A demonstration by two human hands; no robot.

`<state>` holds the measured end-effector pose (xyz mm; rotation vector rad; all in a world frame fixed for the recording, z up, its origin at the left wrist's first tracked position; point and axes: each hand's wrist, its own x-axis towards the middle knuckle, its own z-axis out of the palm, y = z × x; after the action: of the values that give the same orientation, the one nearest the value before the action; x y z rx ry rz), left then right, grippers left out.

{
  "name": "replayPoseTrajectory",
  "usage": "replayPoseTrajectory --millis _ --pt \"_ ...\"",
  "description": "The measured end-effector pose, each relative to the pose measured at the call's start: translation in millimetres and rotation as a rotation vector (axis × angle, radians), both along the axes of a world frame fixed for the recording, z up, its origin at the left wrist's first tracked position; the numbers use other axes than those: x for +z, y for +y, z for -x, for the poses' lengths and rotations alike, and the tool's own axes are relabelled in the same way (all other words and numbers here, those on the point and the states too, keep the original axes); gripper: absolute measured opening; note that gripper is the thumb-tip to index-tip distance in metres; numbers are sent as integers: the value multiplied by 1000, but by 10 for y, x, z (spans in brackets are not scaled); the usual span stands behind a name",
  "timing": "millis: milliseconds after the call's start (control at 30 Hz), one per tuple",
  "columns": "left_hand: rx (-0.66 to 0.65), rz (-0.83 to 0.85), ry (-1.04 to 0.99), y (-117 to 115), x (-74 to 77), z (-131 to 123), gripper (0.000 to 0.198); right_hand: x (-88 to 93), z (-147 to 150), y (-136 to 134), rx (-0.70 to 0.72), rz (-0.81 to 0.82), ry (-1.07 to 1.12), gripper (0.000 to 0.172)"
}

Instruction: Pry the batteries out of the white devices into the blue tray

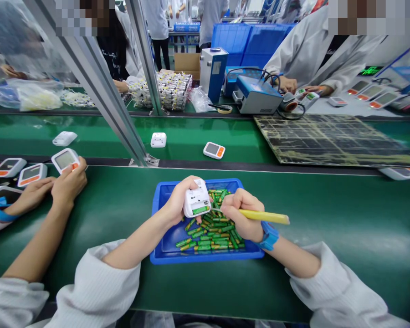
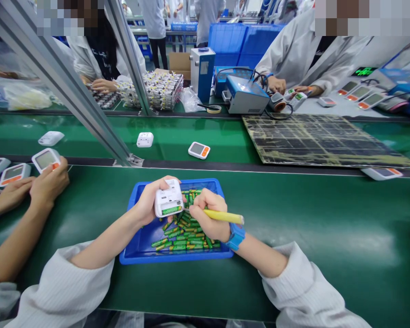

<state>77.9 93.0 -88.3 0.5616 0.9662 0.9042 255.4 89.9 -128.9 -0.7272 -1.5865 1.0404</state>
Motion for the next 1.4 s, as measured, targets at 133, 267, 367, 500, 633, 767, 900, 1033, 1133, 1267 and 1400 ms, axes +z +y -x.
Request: replayPoseTrajectory --millis 133,267,367,500,633,767,900,1033,1133,1267,1400 --pt "-9 2 3 -20 8 -13 34 9 -9 -16 -20 -179 -81 33" --pt "19 -14 9 -12 10 -4 34 44 8 -5 43 -14 -67 31" --pt "71 -47 16 0 14 15 37 112 44 64 121 280 74 29" --pt "41 -62 -4 0 7 3 44 231 70 178 285 588 223 27" --pt "140 -196 155 -20 -22 -56 38 280 74 217 482 707 301 26" --pt "155 -252 190 -27 -45 -83 34 234 85 224 173 484 329 28" --pt "178 -279 227 -36 -44 -94 31 210 98 250 -21 201 35 22" --pt "166 -407 282 -72 -65 -86 38 275 150 279 50 -8 -320 32" --pt "151 -415 214 -89 -111 -60 58 367 212 268 67 7 -423 44" --pt "191 -400 112 -78 -146 -58 73 482 269 305 80 -8 -422 44" --pt "277 -380 119 -68 -125 -81 73 524 190 813 -173 -77 -355 42"
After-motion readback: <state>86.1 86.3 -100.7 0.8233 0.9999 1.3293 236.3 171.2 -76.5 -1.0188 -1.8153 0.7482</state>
